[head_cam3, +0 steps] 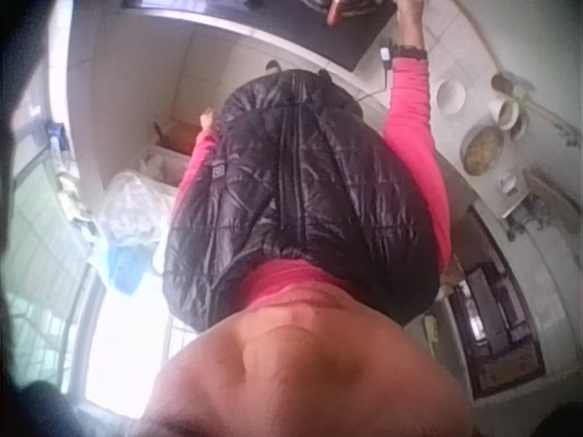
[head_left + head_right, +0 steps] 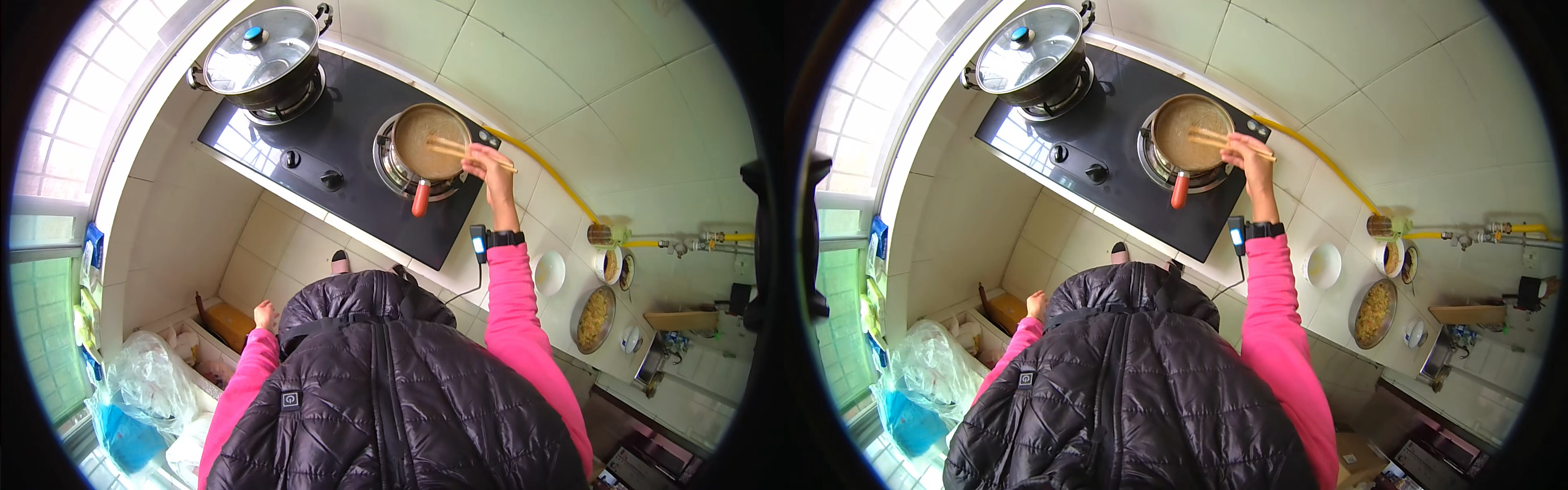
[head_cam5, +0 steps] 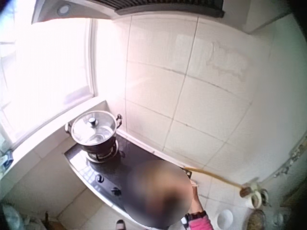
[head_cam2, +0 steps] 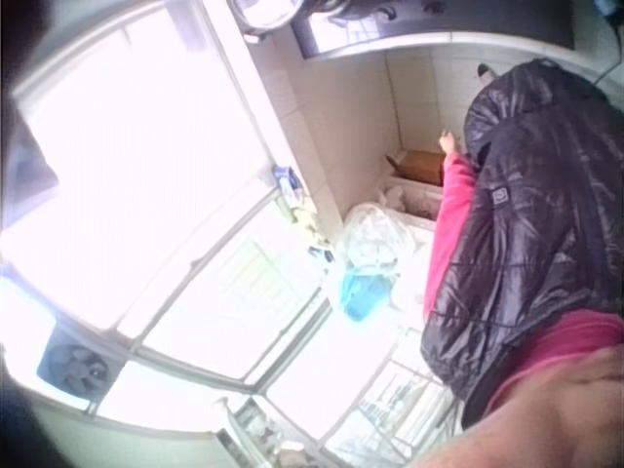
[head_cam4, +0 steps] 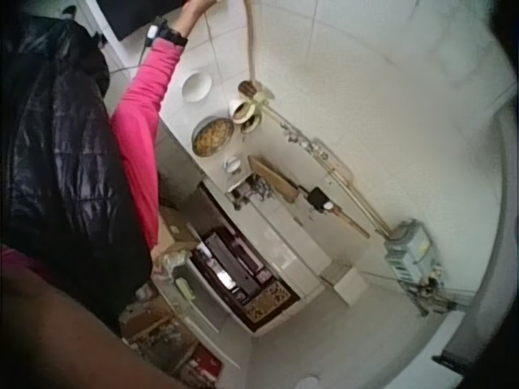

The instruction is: The person stirs a pot on the stove with chopsticks, then moves to a bedroom and sweeps the floor with a broom and dustpan.

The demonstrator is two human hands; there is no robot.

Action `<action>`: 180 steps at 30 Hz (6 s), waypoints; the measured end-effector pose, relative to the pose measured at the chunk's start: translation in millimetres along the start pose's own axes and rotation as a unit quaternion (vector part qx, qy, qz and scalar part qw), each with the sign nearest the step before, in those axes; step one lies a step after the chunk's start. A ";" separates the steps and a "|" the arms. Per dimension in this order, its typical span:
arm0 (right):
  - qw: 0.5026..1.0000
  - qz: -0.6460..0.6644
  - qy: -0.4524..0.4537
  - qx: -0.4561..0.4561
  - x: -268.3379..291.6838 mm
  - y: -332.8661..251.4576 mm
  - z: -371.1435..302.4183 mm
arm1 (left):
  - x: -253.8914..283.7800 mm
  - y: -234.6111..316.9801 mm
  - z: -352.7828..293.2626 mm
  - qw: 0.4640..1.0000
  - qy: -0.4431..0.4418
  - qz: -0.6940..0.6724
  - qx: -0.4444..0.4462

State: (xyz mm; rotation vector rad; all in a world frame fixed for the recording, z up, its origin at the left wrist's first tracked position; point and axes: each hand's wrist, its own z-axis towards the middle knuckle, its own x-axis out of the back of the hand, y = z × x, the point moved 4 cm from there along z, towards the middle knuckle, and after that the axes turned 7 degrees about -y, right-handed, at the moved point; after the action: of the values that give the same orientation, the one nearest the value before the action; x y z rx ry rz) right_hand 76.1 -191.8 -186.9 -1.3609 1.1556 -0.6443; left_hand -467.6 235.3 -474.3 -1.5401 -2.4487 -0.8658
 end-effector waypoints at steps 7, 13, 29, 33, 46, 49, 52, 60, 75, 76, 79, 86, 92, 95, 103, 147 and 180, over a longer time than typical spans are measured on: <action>0.994 -0.041 0.078 0.062 -4.7 -14.3 -2.5 | -0.7 -13.9 -11.6 1.000 -0.002 -0.002 0.009; 0.983 -0.127 0.116 -0.060 -3.1 -6.6 -2.5 | 1.5 -16.4 -7.5 1.000 0.002 -0.015 -0.007; 0.996 -0.069 -0.005 -0.052 -17.8 -10.9 1.3 | -18.8 148.0 -41.5 0.979 -0.030 0.041 -0.196; 0.980 -0.086 0.178 0.013 -6.1 -14.1 0.1 | -43.6 241.7 -87.7 0.954 -0.032 0.087 -0.286; 0.991 -0.100 0.092 0.017 -6.9 -23.8 -30.5 | -174.5 388.0 -118.6 0.984 -0.104 -0.020 -0.144; 0.990 -0.089 0.105 0.031 -5.0 -30.3 -41.9 | -175.4 392.7 -123.3 0.984 -0.068 0.023 -0.164; 0.989 -0.083 0.114 0.040 -1.9 -34.1 -49.3 | -171.4 401.5 -132.4 0.965 -0.083 0.120 -0.219; 0.987 0.008 0.145 0.073 -7.0 3.1 -21.4 | -134.2 386.7 -171.1 0.917 -0.208 0.221 -0.260; 0.984 -0.109 0.139 -0.031 -5.9 3.2 3.1 | 25.8 15.4 -41.0 0.986 -0.087 -0.136 0.032; 0.987 -0.086 0.132 0.014 -8.5 -0.2 3.4 | 22.0 -11.5 -31.3 0.974 -0.092 -0.192 0.078; 0.991 -0.005 0.088 0.100 -14.9 -7.3 3.5 | 22.1 -68.3 -8.4 0.992 -0.047 -0.104 0.053; 0.970 -0.125 0.204 0.049 -3.5 -6.0 -1.3 | 19.9 -86.1 25.0 0.976 0.094 0.176 -0.083; 0.995 -0.090 0.051 0.003 -17.2 0.8 1.5 | 9.3 -20.3 21.1 0.926 0.027 0.344 -0.153; 0.968 -0.158 0.189 0.040 -11.5 -3.3 -4.4 | 8.6 3.6 12.9 0.977 0.069 0.137 -0.148; 0.981 -0.119 0.149 -0.024 -11.4 8.6 -4.5 | 5.4 22.2 0.6 0.987 0.091 0.104 -0.083; 0.994 -0.080 0.008 0.067 -20.8 -2.1 2.3 | -1.9 2.2 5.7 0.985 0.004 0.162 -0.064; 0.970 -0.119 0.205 0.047 0.2 -12.7 -8.4 | -0.2 -2.5 -2.7 0.975 0.111 0.160 -0.106</action>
State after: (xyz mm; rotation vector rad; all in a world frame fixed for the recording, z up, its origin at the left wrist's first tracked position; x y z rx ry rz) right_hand 71.9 -197.5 -173.4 -1.3307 1.2751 -1.1820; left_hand -470.2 232.9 -473.2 -1.7340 -1.9379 -1.1884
